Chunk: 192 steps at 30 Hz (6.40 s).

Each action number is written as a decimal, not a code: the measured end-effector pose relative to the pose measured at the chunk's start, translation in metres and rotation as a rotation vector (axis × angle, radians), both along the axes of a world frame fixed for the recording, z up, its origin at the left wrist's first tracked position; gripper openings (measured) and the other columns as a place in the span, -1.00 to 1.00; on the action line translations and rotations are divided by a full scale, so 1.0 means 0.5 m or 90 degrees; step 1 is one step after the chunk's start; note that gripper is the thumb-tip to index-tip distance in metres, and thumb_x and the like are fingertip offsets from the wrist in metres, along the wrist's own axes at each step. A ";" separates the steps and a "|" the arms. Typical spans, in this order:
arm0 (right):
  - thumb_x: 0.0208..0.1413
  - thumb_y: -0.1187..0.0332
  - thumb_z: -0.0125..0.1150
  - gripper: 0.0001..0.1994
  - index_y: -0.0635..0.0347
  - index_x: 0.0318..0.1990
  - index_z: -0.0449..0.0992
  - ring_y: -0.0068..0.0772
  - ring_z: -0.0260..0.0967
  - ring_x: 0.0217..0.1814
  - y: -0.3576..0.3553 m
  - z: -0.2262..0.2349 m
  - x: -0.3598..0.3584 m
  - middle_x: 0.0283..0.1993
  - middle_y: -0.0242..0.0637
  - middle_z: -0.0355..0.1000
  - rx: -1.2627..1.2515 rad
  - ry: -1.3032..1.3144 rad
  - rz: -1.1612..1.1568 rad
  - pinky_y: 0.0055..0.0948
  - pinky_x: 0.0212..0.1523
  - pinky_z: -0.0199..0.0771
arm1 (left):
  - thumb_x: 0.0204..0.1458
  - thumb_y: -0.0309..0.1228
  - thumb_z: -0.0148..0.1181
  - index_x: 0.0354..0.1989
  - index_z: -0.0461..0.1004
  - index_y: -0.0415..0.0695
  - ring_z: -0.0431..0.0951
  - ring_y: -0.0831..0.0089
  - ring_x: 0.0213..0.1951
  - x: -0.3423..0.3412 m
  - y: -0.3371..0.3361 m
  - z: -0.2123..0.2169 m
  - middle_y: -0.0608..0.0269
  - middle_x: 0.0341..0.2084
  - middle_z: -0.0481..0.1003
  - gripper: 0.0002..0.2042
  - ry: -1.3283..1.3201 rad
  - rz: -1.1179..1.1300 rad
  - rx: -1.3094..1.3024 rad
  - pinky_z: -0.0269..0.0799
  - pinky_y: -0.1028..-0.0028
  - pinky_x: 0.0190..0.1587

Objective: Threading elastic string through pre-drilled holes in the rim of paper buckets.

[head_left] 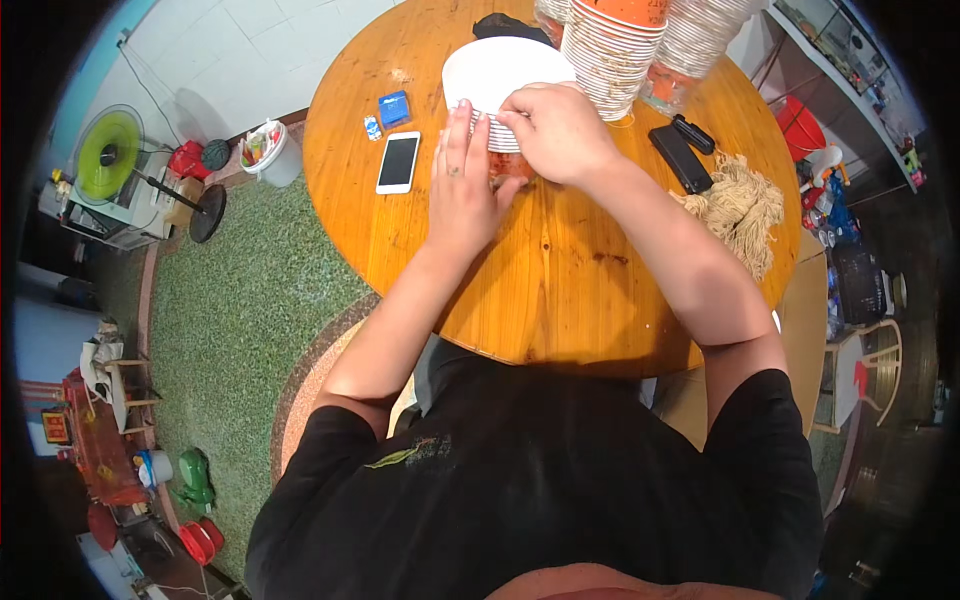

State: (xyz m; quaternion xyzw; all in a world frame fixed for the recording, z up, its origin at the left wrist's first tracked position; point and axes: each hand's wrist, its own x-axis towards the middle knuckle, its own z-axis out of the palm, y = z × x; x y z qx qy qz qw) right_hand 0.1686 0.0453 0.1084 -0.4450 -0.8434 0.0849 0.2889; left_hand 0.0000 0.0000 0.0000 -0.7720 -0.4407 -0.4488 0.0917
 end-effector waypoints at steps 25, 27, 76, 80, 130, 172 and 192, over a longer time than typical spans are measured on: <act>0.21 0.44 0.30 -0.93 0.12 -0.34 0.62 -0.13 0.54 -0.21 -0.028 0.100 0.049 -0.33 -0.32 0.60 0.532 0.131 -0.011 -0.15 -0.03 0.39 | -0.20 -0.33 0.67 0.25 0.35 -0.15 0.37 -0.12 0.26 0.030 0.040 0.006 -0.05 0.25 0.31 -0.20 -0.042 0.060 0.086 0.37 0.00 0.27; 0.09 0.42 0.48 -0.92 0.12 -0.28 0.68 -0.01 0.56 -0.12 -0.083 0.158 0.069 -0.32 -0.14 0.58 0.494 0.163 -0.032 -0.09 0.11 0.49 | -0.27 -0.33 0.73 0.28 0.32 -0.19 0.36 -0.13 0.29 0.029 0.058 0.006 -0.14 0.25 0.32 -0.11 -0.016 0.071 0.089 0.37 -0.01 0.31; 0.21 0.50 0.24 -0.95 0.24 -0.26 0.49 0.09 0.44 -0.01 -0.246 -0.190 0.429 -0.19 -0.10 0.50 0.083 -0.059 -0.084 -0.05 0.06 0.44 | -0.04 -0.36 0.56 0.04 0.62 -0.17 0.62 0.11 -0.01 0.070 -0.225 0.102 0.15 -0.12 0.63 -0.55 0.157 -0.228 -0.140 0.44 0.10 0.14; 0.24 0.59 0.20 -0.94 0.26 -0.23 0.44 0.01 0.51 -0.03 -0.333 -0.160 0.324 -0.15 -0.11 0.51 -0.054 0.114 -0.053 -0.17 0.02 0.50 | -0.09 -0.39 0.59 0.04 0.61 -0.22 0.63 0.09 -0.07 0.085 -0.251 0.095 0.12 -0.14 0.64 -0.52 0.055 -0.274 -0.124 0.50 0.12 0.04; 0.22 0.64 0.35 -0.91 0.37 -0.15 0.59 -0.44 0.47 -0.05 -0.401 -0.209 0.209 -0.10 -0.18 0.50 0.043 0.517 -0.142 -0.52 0.04 0.44 | 0.18 -0.63 0.44 0.03 0.60 -0.35 0.73 0.54 -0.14 0.167 -0.204 0.139 0.19 -0.15 0.72 -0.73 -0.085 -0.305 -0.548 0.66 0.61 -0.19; 0.08 0.50 0.52 -0.88 0.24 -0.28 0.66 -0.24 0.58 -0.21 -0.423 -0.167 0.232 -0.25 -0.25 0.61 -0.095 0.415 -0.173 -0.37 -0.15 0.54 | 0.40 -0.58 0.18 -0.01 0.58 -0.31 0.59 0.66 -0.20 0.151 -0.205 0.114 0.33 -0.19 0.63 -0.89 -0.286 -0.449 -0.574 0.50 0.63 -0.14; 0.14 0.55 0.40 -0.91 0.26 -0.25 0.58 -0.26 0.64 -0.24 -0.406 -0.125 0.201 -0.28 -0.21 0.59 -0.133 0.394 -0.003 -0.37 -0.16 0.63 | 0.40 -0.57 0.17 -0.01 0.54 -0.30 0.61 0.56 -0.13 0.118 -0.244 0.122 0.24 -0.25 0.62 -0.90 -0.365 -0.488 -0.478 0.52 0.54 -0.03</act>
